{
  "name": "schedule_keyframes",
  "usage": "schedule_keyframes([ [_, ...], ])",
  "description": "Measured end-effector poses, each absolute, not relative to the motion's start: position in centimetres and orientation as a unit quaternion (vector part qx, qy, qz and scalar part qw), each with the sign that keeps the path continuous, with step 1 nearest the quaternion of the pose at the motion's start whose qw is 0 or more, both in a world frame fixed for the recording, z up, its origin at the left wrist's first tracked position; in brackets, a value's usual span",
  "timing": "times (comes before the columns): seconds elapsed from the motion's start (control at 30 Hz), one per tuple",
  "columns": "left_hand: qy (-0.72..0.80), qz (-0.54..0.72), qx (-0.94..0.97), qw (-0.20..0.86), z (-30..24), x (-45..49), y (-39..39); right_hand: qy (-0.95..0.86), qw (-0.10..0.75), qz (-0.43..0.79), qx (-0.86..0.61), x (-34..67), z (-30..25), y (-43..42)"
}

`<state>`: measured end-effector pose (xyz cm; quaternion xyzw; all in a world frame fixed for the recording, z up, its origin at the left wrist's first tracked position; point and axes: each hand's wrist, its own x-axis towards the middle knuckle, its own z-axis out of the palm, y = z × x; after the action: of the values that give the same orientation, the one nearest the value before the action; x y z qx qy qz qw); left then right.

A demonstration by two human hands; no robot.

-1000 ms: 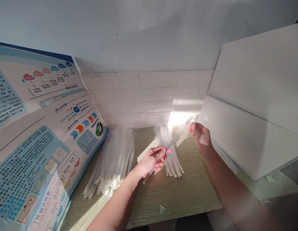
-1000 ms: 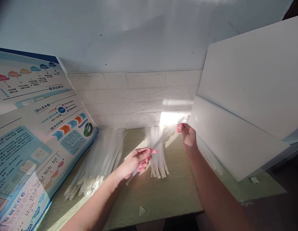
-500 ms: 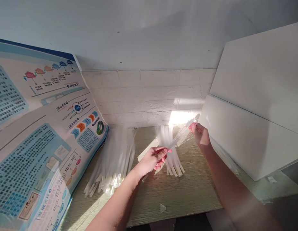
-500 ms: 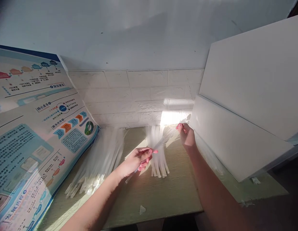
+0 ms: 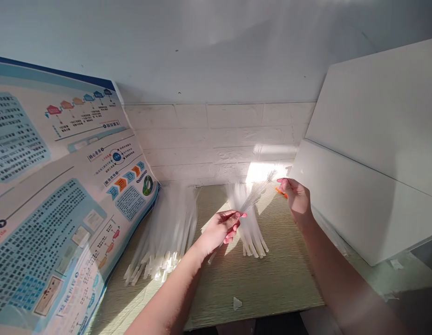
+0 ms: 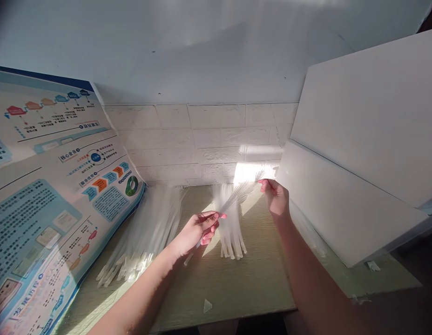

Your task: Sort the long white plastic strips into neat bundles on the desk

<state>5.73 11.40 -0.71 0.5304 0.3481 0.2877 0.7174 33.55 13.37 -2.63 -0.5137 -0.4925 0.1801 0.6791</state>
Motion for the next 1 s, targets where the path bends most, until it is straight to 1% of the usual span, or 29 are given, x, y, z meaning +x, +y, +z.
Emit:
schedule_keyframes([
  [0.27,0.352,0.289,0.534,0.712,-0.6,5.7,11.3,-0.507,0.696,0.191,-0.471,33.0,-2.0,13.1],
  [0.4,0.35,0.286,0.539,0.711,-0.7,5.7,11.4,-0.561,0.664,0.174,-0.463,32.5,-1.6,12.8],
  [0.57,0.352,0.285,0.54,0.709,-0.7,5.7,11.4,-0.586,0.636,0.111,-0.489,31.9,-0.9,12.0],
  [0.67,0.354,0.284,0.541,0.708,-0.7,5.7,11.4,-0.58,0.649,0.087,-0.484,31.7,-0.5,11.6],
  [0.8,0.356,0.286,0.542,0.705,-0.6,5.7,11.3,-0.568,0.692,0.069,-0.441,31.3,-0.2,11.4],
  [0.9,0.357,0.284,0.542,0.706,-0.6,5.8,11.3,-0.566,0.713,0.086,-0.405,31.1,-0.4,11.4],
  [1.0,0.354,0.282,0.541,0.709,-0.6,5.8,11.3,-0.568,0.71,0.121,-0.399,30.9,-0.6,11.5],
])
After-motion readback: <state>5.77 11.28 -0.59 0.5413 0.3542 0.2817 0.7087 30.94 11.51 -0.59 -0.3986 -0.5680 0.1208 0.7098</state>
